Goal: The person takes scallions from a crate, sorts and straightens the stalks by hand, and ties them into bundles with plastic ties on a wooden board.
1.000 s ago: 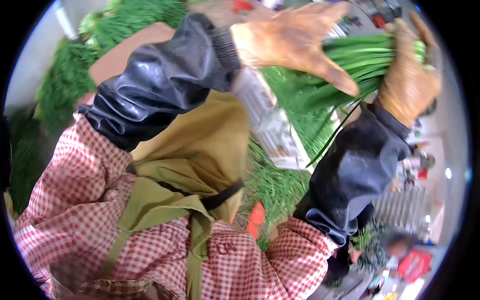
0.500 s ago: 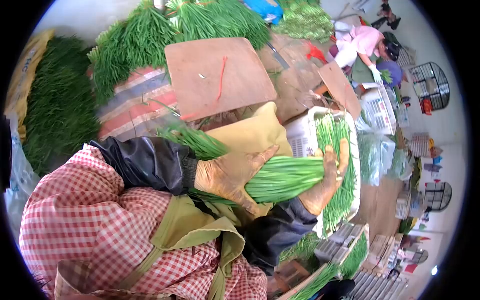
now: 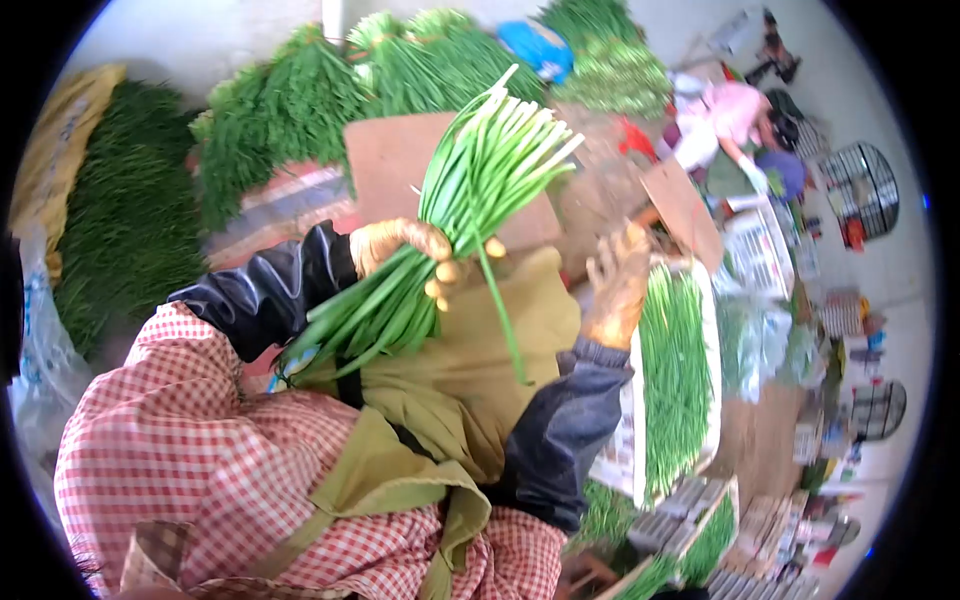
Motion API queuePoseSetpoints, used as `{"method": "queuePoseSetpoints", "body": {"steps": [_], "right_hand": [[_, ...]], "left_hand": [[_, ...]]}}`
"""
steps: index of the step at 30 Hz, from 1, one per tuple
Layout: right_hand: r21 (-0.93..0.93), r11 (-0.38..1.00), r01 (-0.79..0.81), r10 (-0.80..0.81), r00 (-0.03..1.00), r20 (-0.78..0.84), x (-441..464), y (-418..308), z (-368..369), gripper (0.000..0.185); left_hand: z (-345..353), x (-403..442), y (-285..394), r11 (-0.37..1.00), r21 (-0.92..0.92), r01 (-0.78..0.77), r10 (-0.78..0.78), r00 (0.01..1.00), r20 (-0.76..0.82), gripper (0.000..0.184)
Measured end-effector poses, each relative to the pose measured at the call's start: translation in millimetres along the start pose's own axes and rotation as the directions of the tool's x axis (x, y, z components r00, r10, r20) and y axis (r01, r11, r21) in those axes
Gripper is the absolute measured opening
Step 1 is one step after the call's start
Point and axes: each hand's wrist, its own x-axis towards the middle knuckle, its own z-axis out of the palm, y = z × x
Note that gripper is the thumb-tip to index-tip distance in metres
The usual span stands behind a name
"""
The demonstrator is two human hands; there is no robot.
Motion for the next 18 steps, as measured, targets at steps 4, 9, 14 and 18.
{"method": "queuePoseSetpoints", "body": {"steps": [4, 9, 14, 18], "right_hand": [[-0.253, 0.961, -0.116, 0.133, 0.990, 0.054, -3.7, 66.3, 15.1, 0.047], [-0.352, 0.880, 0.319, -0.244, 0.939, 0.243, 3.5, 48.7, 95.1, 0.047], [-0.361, 0.711, 0.604, -0.500, 0.794, 0.345, 43.2, 17.6, 148.3, 0.058], [-0.465, 0.648, 0.604, 0.002, 0.609, 0.794, 61.3, 34.9, 166.1, 0.062]], "left_hand": [[-20.4, -46.5, 40.6, 0.979, 0.019, -0.202, 0.202, 0.978, -0.058, 0.064], [-35.1, -94.7, 51.1, 0.994, 0.025, -0.105, 0.108, 0.955, -0.277, 0.063], [-36.0, -89.1, 24.2, 0.998, 0.062, -0.015, 0.035, 0.941, -0.337, 0.062], [-32.1, -70.9, 15.8, 0.994, 0.085, 0.062, -0.037, 0.963, -0.265, 0.068]]}}
